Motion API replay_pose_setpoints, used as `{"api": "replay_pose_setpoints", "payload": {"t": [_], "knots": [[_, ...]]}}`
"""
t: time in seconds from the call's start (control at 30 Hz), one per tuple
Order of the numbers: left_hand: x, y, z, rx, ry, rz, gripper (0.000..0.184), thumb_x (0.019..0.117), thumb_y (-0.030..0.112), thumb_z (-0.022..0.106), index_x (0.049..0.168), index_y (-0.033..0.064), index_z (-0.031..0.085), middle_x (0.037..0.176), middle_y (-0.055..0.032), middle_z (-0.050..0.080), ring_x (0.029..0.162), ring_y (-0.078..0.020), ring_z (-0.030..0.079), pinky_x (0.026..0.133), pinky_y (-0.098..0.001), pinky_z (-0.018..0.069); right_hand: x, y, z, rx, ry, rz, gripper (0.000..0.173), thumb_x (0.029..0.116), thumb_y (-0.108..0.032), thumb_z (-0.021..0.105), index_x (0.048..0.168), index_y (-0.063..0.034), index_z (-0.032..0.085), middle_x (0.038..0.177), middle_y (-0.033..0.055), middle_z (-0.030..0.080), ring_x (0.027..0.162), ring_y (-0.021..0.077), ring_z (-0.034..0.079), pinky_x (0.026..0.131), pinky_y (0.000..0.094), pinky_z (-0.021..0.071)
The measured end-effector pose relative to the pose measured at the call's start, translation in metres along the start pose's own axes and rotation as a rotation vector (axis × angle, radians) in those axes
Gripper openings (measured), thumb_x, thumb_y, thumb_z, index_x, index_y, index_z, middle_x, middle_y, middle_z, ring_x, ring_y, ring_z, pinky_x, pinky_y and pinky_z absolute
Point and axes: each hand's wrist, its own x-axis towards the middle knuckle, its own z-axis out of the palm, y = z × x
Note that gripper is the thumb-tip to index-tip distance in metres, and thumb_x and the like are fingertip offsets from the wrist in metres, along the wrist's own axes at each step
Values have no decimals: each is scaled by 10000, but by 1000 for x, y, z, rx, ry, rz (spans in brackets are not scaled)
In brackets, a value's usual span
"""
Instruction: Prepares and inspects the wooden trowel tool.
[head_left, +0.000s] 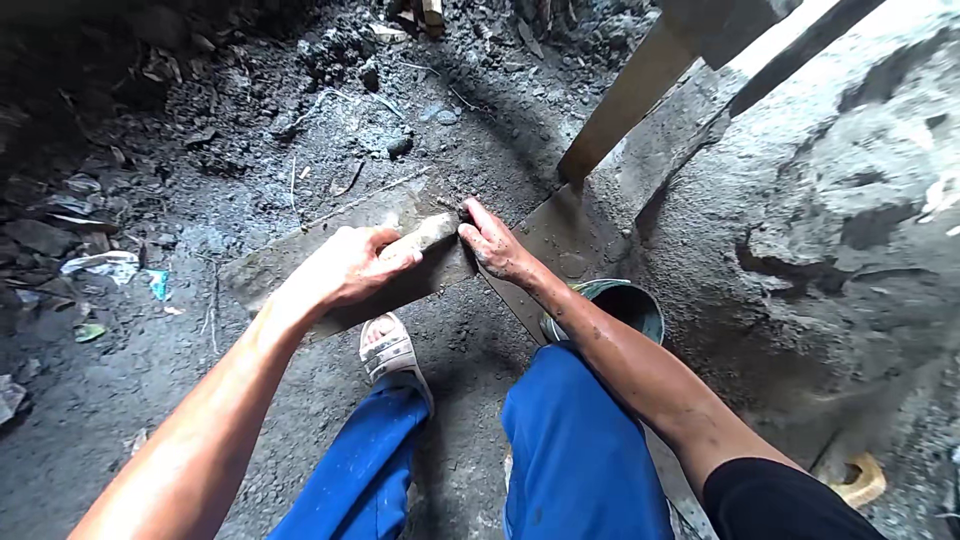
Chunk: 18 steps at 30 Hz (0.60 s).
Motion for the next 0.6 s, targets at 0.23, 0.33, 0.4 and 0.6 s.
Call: {"api": "replay_pose_setpoints", "payload": {"t": [0.23, 0.33, 0.4, 0.6], "knots": [[-1, -2, -8, -16, -73, 49, 490, 974, 643, 493, 911, 196, 685, 725, 4, 624, 687, -159, 627, 625, -448, 504, 2, -1, -3, 184, 82, 81, 256, 1060, -204, 507, 1201, -16, 607, 952, 104, 677, 815, 163, 674, 738, 373, 587], [-2, 0, -5, 65, -117, 79, 462, 963, 656, 515, 914, 226, 678, 694, 23, 610, 643, -149, 616, 582, -430, 496, 3, -1, -6, 126, 34, 35, 288, 1034, -249, 588, 1191, -7, 601, 929, 102, 683, 806, 160, 677, 755, 371, 589], [-5, 2, -5, 119, -121, 73, 474, 954, 672, 522, 936, 224, 673, 687, 12, 606, 632, -168, 617, 572, -444, 505, 2, -1, -8, -45, 12, -22, 313, 1037, -288, 596, 1178, -11, 631, 936, 97, 709, 846, 163, 701, 818, 389, 596], [-4, 11, -8, 169, -123, 33, 444, 968, 627, 548, 941, 196, 652, 672, -6, 587, 616, -191, 614, 557, -453, 500, 6, -8, 5, -436, 154, -133, 320, 1097, -264, 430, 1061, -6, 615, 860, 134, 660, 791, 260, 684, 733, 433, 566]]}}
